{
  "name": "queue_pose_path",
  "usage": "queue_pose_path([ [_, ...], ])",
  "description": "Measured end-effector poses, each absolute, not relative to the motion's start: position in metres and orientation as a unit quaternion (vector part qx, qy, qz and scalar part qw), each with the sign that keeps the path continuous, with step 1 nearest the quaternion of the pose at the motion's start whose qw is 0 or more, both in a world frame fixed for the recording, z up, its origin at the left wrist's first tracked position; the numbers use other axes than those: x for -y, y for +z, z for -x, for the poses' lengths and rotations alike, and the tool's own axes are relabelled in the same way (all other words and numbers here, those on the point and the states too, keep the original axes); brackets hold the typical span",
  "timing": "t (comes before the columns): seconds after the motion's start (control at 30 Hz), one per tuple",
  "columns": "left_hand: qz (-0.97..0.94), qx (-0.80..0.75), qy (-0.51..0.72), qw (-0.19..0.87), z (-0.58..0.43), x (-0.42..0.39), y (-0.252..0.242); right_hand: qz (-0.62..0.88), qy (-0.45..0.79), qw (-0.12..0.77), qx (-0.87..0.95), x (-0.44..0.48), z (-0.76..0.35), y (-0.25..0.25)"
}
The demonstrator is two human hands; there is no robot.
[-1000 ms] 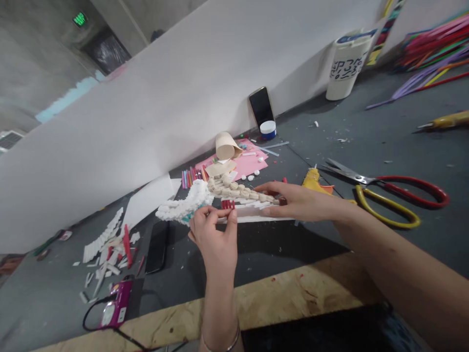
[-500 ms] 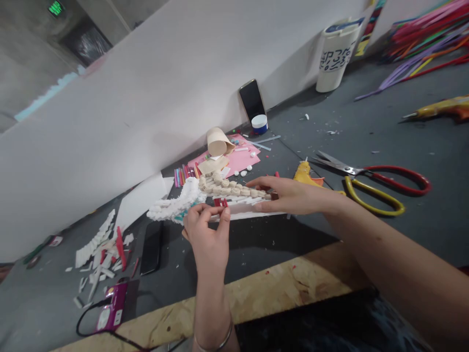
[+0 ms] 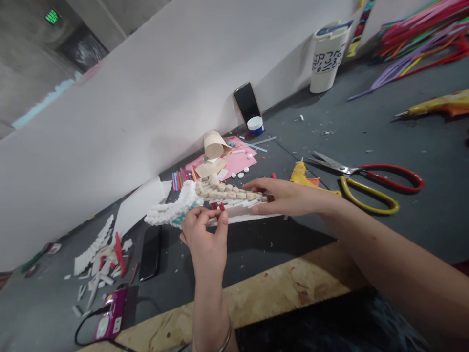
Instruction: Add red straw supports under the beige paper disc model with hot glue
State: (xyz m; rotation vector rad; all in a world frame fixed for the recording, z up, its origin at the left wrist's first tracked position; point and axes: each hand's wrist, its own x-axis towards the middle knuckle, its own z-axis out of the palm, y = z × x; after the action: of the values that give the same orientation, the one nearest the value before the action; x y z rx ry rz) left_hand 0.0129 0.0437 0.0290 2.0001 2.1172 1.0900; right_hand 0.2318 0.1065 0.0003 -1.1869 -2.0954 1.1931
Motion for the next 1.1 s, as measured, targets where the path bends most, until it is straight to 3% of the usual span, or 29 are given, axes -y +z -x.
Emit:
queue_pose_path([
  [1.1, -0.672, -0.658, 0.339, 0.030, -0.011, -0.044, 0.032, 0.417, 0.428, 0.242, 0.764, -0.110, -0.236, -0.008],
])
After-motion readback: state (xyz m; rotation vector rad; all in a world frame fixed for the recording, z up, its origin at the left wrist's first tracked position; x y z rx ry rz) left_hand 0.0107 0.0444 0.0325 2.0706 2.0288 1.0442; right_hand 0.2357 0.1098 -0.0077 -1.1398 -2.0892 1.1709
